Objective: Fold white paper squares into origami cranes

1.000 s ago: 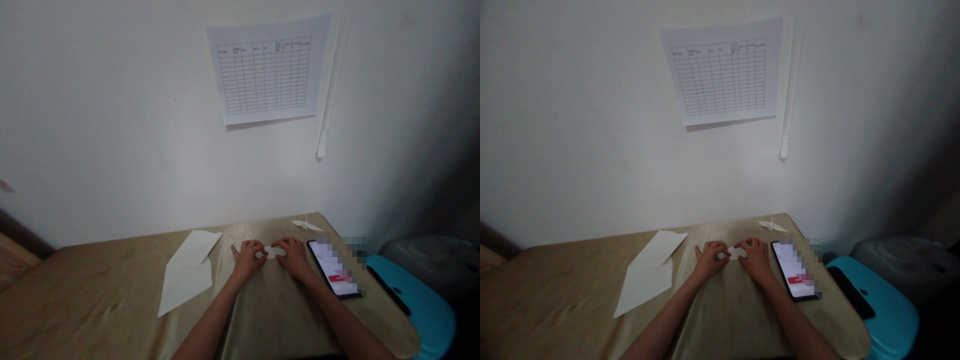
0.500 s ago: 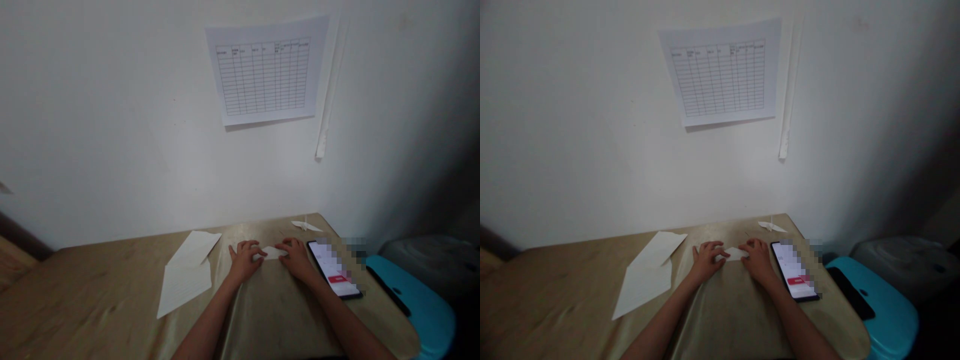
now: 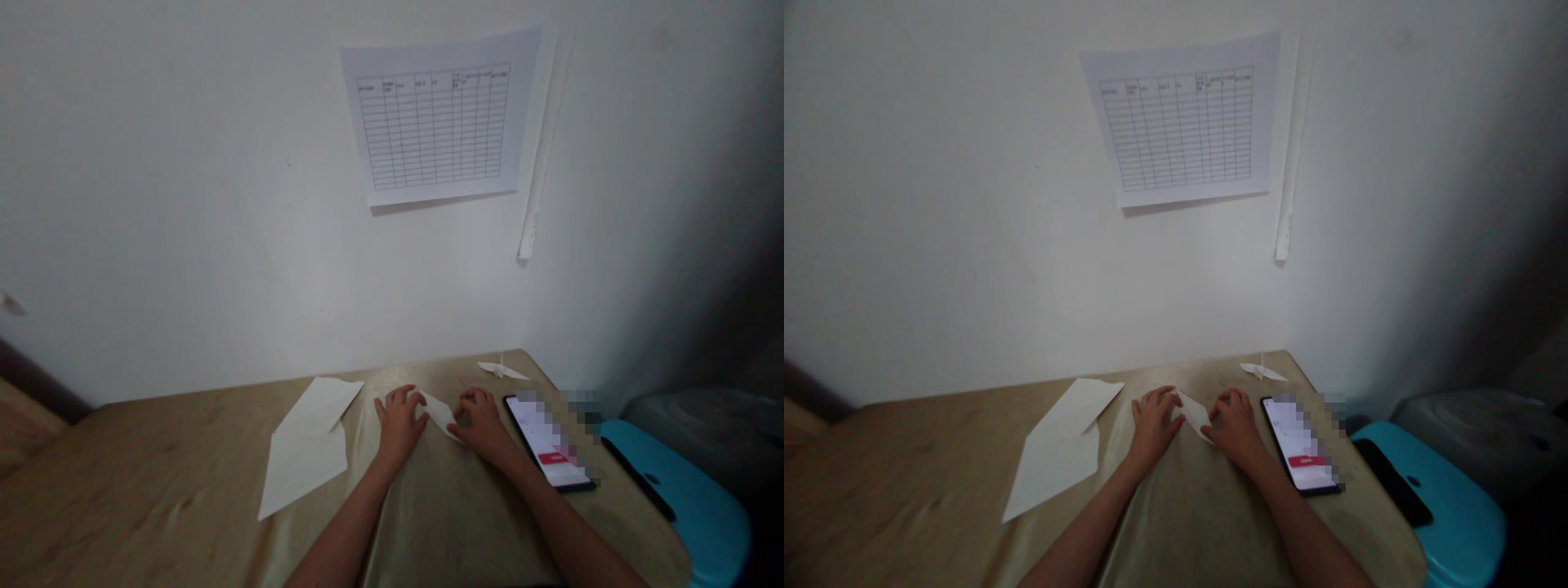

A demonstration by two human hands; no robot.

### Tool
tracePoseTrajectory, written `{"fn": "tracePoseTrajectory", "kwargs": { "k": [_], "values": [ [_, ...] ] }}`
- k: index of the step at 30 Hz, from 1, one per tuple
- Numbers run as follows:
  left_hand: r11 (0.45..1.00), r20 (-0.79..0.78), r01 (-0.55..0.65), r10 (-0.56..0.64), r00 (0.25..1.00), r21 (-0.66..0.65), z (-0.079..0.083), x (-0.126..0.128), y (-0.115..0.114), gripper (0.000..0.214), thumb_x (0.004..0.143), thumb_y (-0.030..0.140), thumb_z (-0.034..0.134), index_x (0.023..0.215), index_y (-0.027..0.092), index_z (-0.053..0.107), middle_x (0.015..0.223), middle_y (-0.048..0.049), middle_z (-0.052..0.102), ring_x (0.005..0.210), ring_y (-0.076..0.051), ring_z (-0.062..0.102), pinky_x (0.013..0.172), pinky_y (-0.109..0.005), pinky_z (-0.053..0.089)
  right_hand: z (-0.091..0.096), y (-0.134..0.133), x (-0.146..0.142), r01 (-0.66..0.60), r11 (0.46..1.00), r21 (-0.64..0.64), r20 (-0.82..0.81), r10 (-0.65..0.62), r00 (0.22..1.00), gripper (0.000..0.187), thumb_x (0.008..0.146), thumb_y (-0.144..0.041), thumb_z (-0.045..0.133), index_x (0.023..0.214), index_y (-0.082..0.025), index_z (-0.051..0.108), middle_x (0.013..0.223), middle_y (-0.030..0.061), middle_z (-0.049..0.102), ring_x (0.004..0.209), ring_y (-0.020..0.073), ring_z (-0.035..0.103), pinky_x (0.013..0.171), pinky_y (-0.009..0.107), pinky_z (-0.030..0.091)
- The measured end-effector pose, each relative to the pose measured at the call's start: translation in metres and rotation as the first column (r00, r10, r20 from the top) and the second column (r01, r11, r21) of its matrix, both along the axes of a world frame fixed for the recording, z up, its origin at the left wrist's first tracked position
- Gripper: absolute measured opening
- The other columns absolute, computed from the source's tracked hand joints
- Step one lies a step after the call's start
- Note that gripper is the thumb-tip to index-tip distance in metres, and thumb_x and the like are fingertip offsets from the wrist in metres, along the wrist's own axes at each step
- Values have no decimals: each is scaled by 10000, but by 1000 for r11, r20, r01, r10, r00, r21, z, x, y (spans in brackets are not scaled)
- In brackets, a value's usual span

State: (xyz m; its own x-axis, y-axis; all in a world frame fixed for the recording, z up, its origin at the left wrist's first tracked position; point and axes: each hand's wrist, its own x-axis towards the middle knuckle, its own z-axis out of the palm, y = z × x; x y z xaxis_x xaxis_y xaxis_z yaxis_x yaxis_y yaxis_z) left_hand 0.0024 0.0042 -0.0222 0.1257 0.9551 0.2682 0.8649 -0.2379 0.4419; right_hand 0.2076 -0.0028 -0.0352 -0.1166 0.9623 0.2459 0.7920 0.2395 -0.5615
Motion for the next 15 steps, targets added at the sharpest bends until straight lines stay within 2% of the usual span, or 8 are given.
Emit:
{"fn": "tracePoseTrajectory", "kwargs": {
  "k": [4,9,12,15],
  "values": [
    [1000,-28,15,-15,1000,27,-2,-1,0,117,858,269,709,959,324,730,1423,-13,553,1341,-296,424,1141,-729,118,1,-1,-3,-5,1000,13,4,5,1000,166,761,-314,748,875,-203,699,1189,111,584,1228,288,462,1106,417,324],
    [999,-22,39,-38,999,27,-4,-1,1,84,865,332,714,906,368,778,1392,11,596,1322,-303,449,1137,-756,58,0,-1,-2,-38,997,60,-7,38,999,53,830,-245,666,864,-218,697,1190,106,586,1222,279,471,1094,427,344],
    [998,-31,61,-61,998,9,-4,0,0,113,864,397,714,953,403,783,1416,15,590,1333,-314,444,1132,-769,22,-3,0,-1,-60,996,67,2,60,998,52,819,-224,669,855,-232,706,1207,96,583,1233,276,467,1098,431,340],
    [996,-54,93,-94,994,-19,-5,2,-2,263,841,517,709,1083,423,754,1490,-7,530,1371,-343,403,1124,-782,-4,-5,1,-1,-72,995,74,1,73,997,29,800,-244,695,826,-240,707,1209,89,585,1243,277,462,1096,425,343]
  ]
}}
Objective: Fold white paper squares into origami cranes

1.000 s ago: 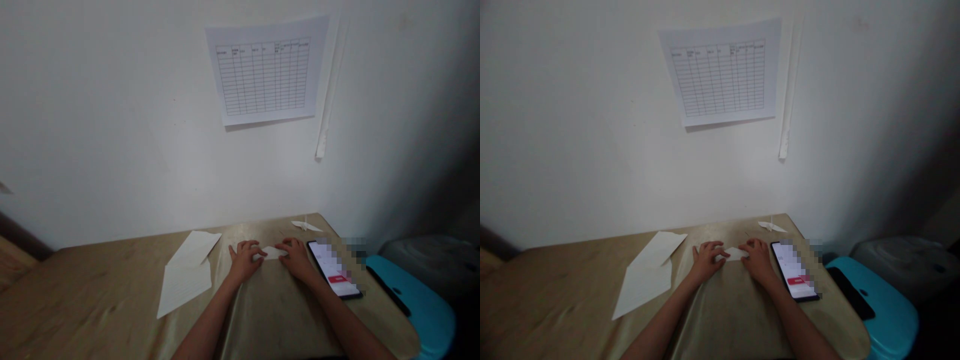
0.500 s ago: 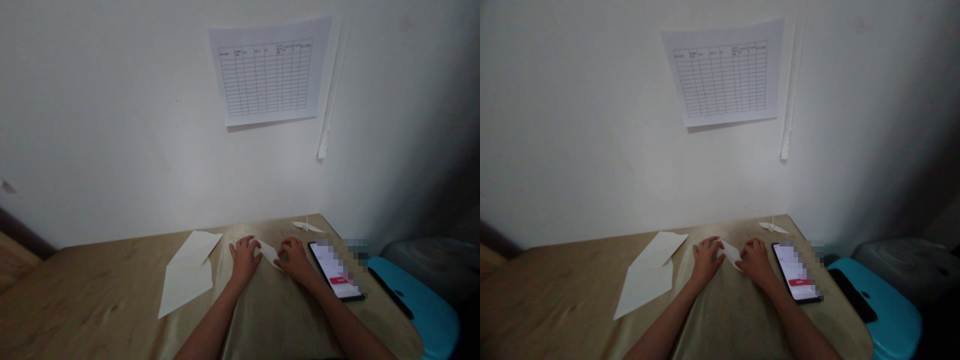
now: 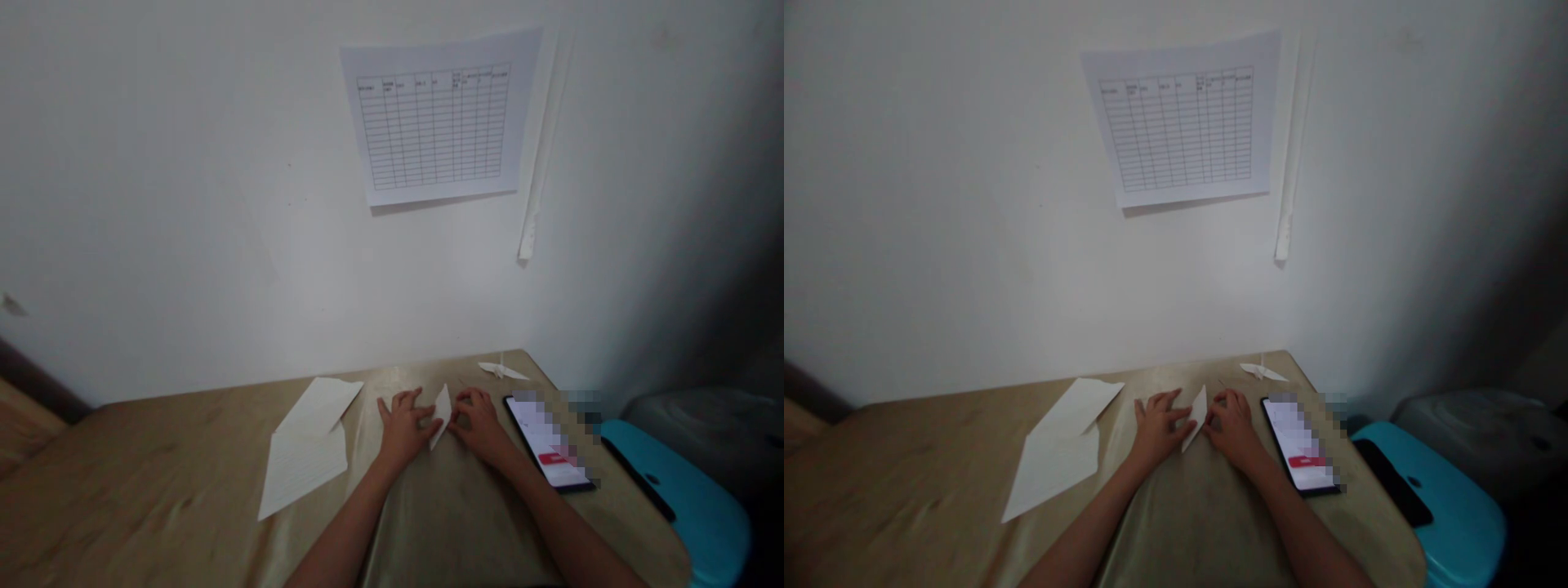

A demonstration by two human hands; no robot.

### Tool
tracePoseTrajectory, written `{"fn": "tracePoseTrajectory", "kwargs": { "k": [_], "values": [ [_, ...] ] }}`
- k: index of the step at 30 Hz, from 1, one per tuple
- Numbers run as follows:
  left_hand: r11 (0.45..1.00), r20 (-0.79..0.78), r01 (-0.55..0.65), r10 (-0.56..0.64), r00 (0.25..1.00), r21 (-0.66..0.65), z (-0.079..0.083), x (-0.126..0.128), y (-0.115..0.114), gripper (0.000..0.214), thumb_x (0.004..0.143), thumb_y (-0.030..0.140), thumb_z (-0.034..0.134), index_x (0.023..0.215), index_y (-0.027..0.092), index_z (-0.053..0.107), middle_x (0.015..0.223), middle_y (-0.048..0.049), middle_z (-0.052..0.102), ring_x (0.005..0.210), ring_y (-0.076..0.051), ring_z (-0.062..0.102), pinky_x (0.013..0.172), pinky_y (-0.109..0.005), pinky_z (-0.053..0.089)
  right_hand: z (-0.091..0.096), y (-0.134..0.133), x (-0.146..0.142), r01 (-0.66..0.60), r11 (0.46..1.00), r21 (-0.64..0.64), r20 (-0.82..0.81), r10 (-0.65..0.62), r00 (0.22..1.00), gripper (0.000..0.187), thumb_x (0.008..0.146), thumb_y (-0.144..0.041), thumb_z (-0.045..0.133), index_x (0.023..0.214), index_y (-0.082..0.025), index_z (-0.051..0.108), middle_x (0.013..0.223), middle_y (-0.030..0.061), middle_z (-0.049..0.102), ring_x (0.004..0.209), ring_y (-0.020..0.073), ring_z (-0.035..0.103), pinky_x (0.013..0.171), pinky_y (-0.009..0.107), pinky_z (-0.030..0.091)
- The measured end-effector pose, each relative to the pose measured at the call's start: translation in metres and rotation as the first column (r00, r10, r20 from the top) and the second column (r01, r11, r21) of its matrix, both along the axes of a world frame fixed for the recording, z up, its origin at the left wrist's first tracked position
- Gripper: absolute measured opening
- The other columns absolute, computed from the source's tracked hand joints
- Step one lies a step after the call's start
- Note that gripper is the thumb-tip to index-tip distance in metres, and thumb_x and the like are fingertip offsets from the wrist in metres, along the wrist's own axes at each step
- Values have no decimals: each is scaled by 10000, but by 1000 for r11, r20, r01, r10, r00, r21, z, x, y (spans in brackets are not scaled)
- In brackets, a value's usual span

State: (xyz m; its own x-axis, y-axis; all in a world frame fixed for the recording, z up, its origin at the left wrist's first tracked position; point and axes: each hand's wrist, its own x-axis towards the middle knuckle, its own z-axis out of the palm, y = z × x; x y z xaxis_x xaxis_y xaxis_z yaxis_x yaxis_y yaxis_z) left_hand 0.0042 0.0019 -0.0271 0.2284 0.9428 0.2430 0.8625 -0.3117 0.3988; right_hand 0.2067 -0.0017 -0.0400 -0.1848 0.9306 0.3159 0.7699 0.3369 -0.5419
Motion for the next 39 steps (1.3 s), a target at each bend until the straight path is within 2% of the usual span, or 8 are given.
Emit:
{"fn": "tracePoseTrajectory", "kwargs": {
  "k": [3,8,12,16,21,30,33,39],
  "values": [
    [999,-34,39,-39,999,-8,-2,1,-1,406,804,578,722,1186,442,707,1537,-19,475,1400,-361,366,1123,-784,-28,-1,2,2,49,999,15,-13,-49,999,64,787,-253,711,845,-227,704,1193,104,592,1216,286,479,1071,422,368],
    [999,-56,40,-40,998,3,-1,-1,1,347,838,431,737,1178,483,695,1526,13,480,1396,-340,373,1127,-783,0,-3,4,7,36,997,62,-12,-36,999,290,785,-226,715,1068,-290,734,1223,90,592,1224,280,479,1075,430,369],
    [999,-50,35,-34,998,4,1,-2,1,265,885,352,695,1114,483,721,1487,24,515,1384,-316,388,1127,-781,23,-5,4,9,-11,997,83,77,4,997,219,802,-225,714,969,-349,785,1275,63,593,1267,288,450,1101,455,334],
    [1000,-52,29,-29,998,5,2,-4,0,229,909,370,660,1095,483,728,1481,25,516,1381,-316,390,1120,-788,19,-5,6,9,6,995,101,117,-17,993,238,798,-214,725,977,-357,788,1303,66,589,1277,288,444,1092,463,334],
    [998,-55,47,-49,997,-45,5,-6,2,374,765,531,781,1131,486,714,1525,-4,469,1402,-358,356,1104,-799,-12,-6,8,9,10,994,110,120,-23,993,262,787,-194,733,984,-361,782,1345,52,571,1304,288,418,1111,484,306],
    [996,-44,81,-82,996,-29,9,-6,-1,324,842,327,721,1131,474,710,1441,40,558,1355,-309,397,1109,-788,-67,-4,7,7,-7,992,126,131,-9,991,236,796,-209,743,975,-358,781,1318,51,582,1281,280,429,1106,469,308],
    [996,-45,85,-86,995,-29,10,-6,-2,334,842,305,714,1133,469,710,1437,41,562,1352,-312,395,1109,-788,-62,-6,8,7,-17,993,118,140,1,990,230,807,-224,734,988,-361,776,1331,37,594,1295,282,431,1133,498,275],
    [994,-29,96,-97,995,-42,9,-7,1,337,812,425,763,1140,473,706,1423,32,578,1344,-316,404,1112,-779,-61,-5,8,3,-109,990,90,117,98,988,183,856,-216,664,956,-328,769,1278,12,684,1356,296,434,1178,626,129]
  ]
}}
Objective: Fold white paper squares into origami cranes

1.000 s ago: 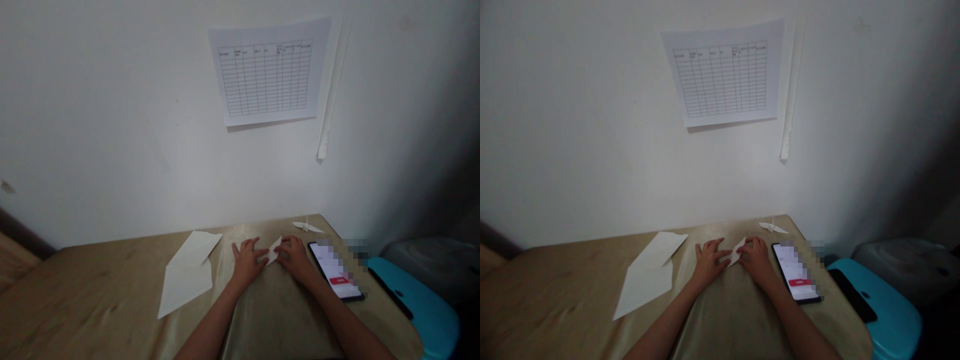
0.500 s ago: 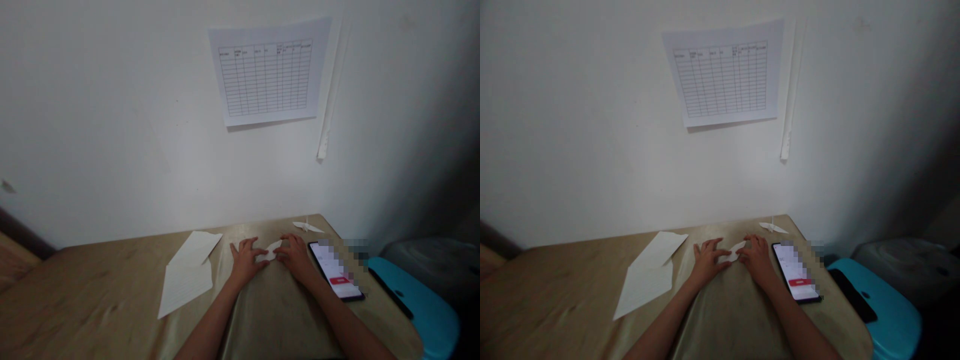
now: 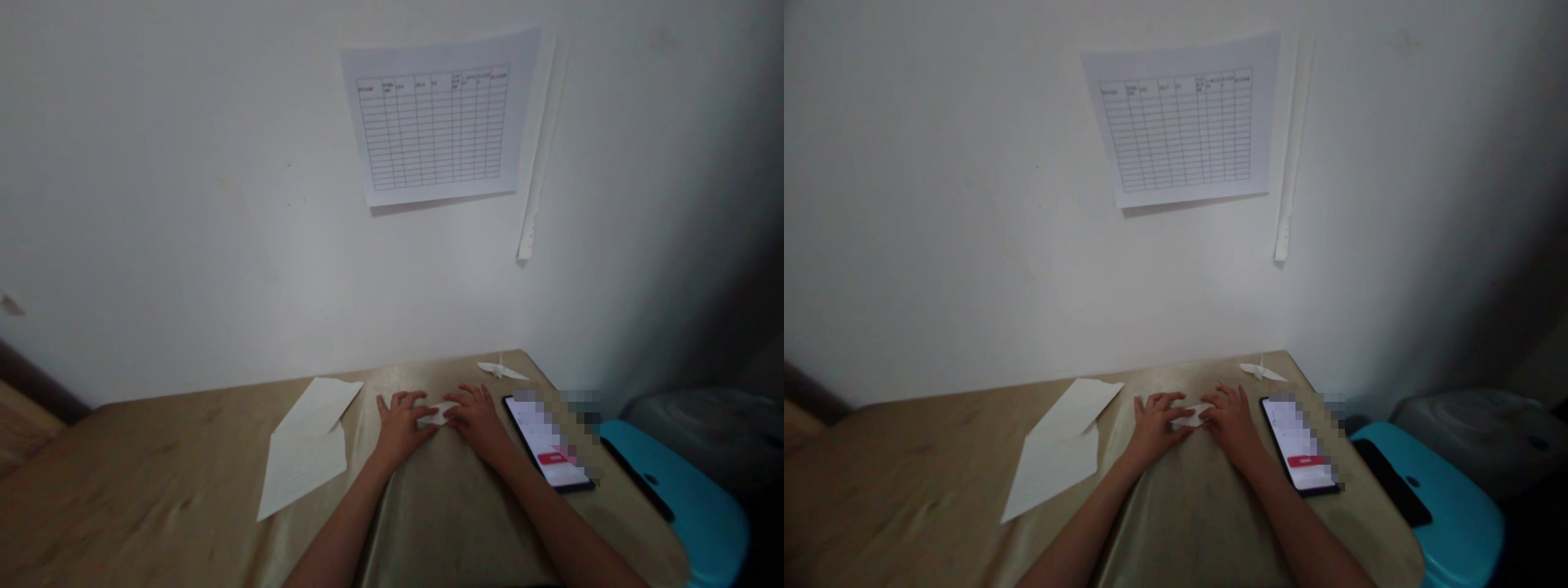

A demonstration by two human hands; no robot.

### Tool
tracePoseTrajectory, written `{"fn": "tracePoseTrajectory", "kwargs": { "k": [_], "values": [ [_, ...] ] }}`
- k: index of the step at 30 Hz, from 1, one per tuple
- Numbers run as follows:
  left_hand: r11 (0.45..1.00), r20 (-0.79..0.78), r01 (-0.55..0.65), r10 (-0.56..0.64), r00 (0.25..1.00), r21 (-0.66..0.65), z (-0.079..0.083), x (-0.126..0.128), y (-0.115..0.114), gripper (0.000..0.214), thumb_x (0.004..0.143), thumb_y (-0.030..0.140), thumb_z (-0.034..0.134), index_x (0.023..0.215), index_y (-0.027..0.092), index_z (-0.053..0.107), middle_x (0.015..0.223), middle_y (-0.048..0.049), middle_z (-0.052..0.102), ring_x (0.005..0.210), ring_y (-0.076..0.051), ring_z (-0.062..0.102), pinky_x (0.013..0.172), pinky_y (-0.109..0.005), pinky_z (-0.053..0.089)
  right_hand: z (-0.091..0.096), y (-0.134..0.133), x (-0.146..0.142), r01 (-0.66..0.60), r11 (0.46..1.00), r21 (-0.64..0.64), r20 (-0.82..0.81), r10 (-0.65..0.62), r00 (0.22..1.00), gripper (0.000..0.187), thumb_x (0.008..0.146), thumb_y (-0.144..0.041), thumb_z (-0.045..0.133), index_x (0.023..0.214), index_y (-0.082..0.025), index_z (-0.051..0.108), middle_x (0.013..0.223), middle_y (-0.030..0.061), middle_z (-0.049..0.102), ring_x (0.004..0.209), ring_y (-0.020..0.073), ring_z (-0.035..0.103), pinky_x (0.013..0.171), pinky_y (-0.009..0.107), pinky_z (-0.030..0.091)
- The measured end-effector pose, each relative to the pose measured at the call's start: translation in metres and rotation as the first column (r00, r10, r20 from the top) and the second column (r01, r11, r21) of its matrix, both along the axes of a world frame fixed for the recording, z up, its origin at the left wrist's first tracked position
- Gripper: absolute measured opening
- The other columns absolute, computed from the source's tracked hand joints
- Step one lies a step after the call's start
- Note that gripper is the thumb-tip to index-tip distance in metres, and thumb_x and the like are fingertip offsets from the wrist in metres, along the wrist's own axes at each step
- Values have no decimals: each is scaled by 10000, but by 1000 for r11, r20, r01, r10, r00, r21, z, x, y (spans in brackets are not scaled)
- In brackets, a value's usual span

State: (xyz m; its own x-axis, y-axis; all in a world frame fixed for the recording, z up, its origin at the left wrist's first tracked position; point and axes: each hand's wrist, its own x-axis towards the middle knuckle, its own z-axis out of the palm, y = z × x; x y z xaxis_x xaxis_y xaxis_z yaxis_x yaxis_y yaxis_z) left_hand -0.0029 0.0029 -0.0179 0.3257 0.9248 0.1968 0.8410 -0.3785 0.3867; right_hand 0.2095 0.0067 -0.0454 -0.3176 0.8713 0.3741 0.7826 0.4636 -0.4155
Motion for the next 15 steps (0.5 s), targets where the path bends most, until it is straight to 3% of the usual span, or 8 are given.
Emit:
{"fn": "tracePoseTrajectory", "kwargs": {
  "k": [7,15],
  "values": [
    [999,30,30,-30,999,16,-3,0,2,319,847,441,733,1164,449,698,1251,29,704,1271,-280,481,1129,-754,-60,5,0,-2,-58,994,-90,-41,55,998,215,880,-200,622,1004,-316,754,1201,21,730,1334,259,497,1188,628,114],
    [999,81,42,-42,996,7,0,0,3,229,885,397,699,1113,410,718,1218,26,729,1291,-264,487,1137,-726,-88,6,-2,-4,-27,997,-73,-67,22,998,168,856,-242,675,982,-315,759,1182,10,736,1335,273,478,1180,614,105]
  ]
}}
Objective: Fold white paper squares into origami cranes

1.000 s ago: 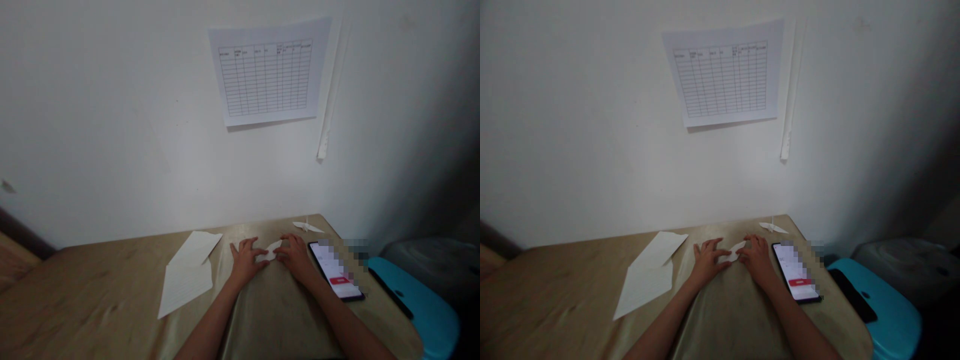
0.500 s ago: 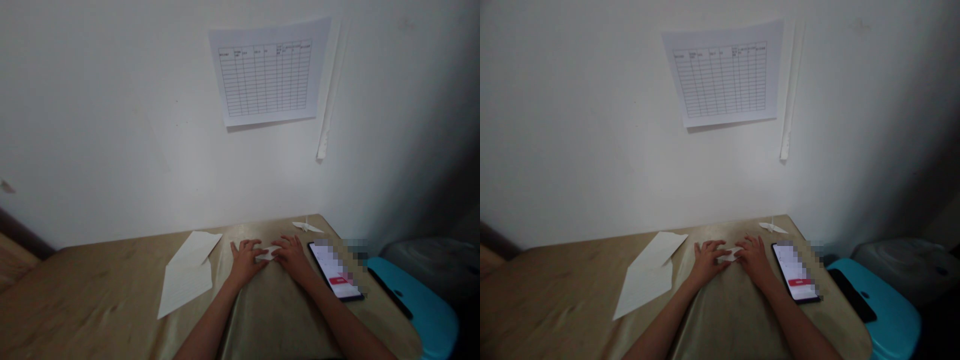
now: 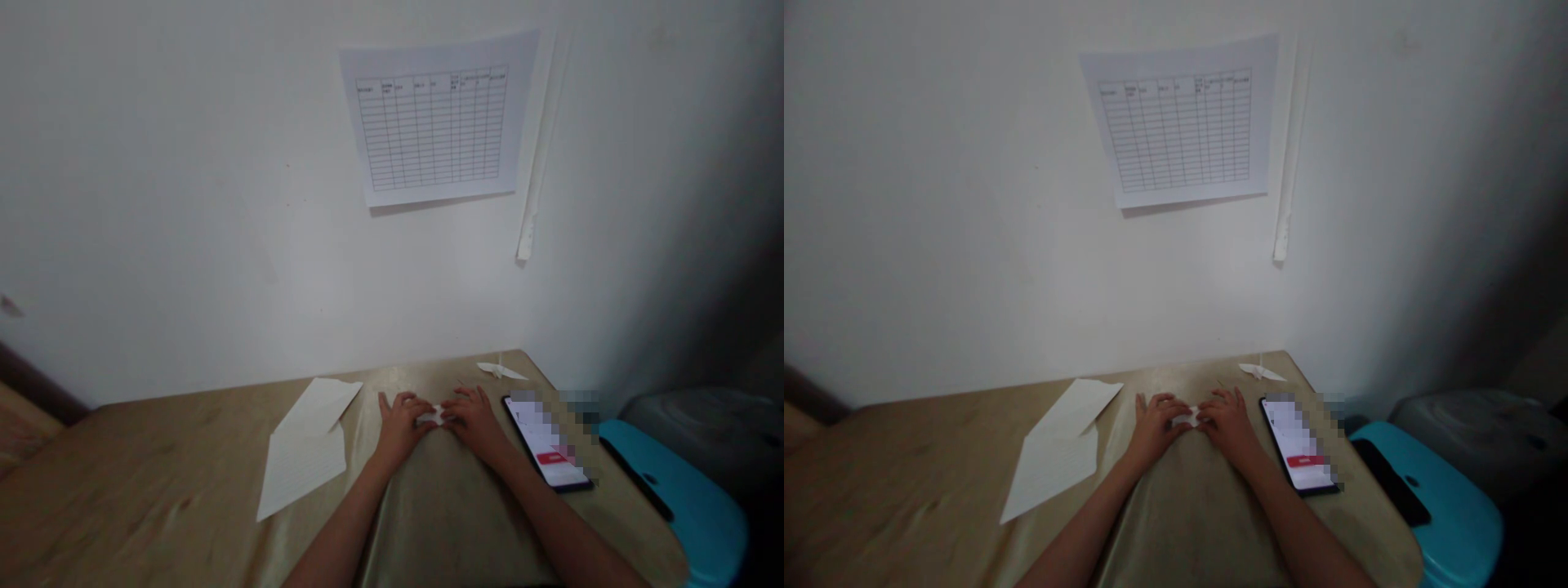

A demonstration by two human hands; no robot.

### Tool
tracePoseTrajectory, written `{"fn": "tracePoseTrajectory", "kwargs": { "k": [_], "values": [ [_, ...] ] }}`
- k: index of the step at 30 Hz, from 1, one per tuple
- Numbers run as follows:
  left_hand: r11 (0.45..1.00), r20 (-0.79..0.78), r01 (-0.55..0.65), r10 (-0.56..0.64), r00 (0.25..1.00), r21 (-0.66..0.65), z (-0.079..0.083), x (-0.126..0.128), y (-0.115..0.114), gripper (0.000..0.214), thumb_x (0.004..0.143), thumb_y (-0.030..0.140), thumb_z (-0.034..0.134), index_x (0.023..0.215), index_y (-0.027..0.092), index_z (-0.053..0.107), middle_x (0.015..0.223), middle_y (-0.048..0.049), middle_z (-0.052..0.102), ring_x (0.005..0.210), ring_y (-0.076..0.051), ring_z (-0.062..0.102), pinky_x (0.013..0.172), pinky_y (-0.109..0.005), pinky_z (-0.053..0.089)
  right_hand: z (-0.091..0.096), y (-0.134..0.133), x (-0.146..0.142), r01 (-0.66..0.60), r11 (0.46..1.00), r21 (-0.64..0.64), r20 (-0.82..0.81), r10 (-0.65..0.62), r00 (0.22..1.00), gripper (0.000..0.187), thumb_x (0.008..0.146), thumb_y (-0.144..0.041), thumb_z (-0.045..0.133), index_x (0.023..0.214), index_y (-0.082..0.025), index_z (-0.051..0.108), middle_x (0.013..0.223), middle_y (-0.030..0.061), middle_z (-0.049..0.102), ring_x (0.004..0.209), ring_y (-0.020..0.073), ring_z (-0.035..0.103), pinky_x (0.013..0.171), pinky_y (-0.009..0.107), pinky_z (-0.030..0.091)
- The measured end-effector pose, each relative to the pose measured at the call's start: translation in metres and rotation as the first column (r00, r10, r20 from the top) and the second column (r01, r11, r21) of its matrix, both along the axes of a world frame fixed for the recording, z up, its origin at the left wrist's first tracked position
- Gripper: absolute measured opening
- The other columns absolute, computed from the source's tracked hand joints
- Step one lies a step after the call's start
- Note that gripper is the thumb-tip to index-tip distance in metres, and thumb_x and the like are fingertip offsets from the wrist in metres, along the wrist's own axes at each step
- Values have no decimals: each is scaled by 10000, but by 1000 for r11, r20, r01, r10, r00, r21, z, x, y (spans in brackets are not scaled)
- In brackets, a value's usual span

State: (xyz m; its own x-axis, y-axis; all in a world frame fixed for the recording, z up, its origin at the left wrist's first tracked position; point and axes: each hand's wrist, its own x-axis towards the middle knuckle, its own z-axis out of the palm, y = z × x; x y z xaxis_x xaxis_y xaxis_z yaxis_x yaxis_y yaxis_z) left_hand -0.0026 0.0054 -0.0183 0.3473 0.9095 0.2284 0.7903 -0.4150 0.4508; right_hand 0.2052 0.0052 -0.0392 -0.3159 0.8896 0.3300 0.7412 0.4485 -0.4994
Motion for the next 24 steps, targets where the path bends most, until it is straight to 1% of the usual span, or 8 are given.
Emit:
{"fn": "tracePoseTrajectory", "kwargs": {
  "k": [5,11,15,20,24],
  "values": [
    [1000,-6,2,-2,1000,-28,5,2,0,100,900,384,677,967,363,748,1206,25,731,1315,-270,467,1133,-728,-81,2,0,-2,15,1000,5,2,-15,1000,121,862,-255,664,917,-301,762,1164,15,742,1319,287,487,1174,620,92],
    [999,9,-38,38,999,-26,2,4,1,88,901,363,672,959,342,735,1168,25,737,1280,-252,492,1144,-717,-57,-1,2,-5,78,997,-18,-17,-78,997,143,876,-282,628,949,-294,750,1142,35,743,1285,288,511,1147,627,116],
    [997,34,-75,75,997,-23,0,7,2,81,907,343,655,930,306,724,1134,14,741,1250,-255,511,1140,-731,-45,0,1,-8,116,992,-44,-57,-118,991,142,887,-279,594,924,-276,730,1121,34,745,1287,287,513,1143,649,58],
    [994,49,-105,106,993,-22,1,10,3,61,896,309,662,882,281,714,1102,13,744,1218,-251,530,1134,-741,-23,0,2,-9,152,987,-59,-95,-157,983,112,877,-283,601,878,-257,710,1100,39,744,1300,300,508,1125,698,-9],
    [992,47,-122,123,991,-28,1,11,3,59,891,301,666,872,270,712,1089,2,746,1189,-250,545,1139,-735,-16,1,2,-11,182,982,-46,-74,-185,980,121,878,-287,596,867,-260,714,1075,43,742,1297,301,506,1122,710,-18]
  ]
}}
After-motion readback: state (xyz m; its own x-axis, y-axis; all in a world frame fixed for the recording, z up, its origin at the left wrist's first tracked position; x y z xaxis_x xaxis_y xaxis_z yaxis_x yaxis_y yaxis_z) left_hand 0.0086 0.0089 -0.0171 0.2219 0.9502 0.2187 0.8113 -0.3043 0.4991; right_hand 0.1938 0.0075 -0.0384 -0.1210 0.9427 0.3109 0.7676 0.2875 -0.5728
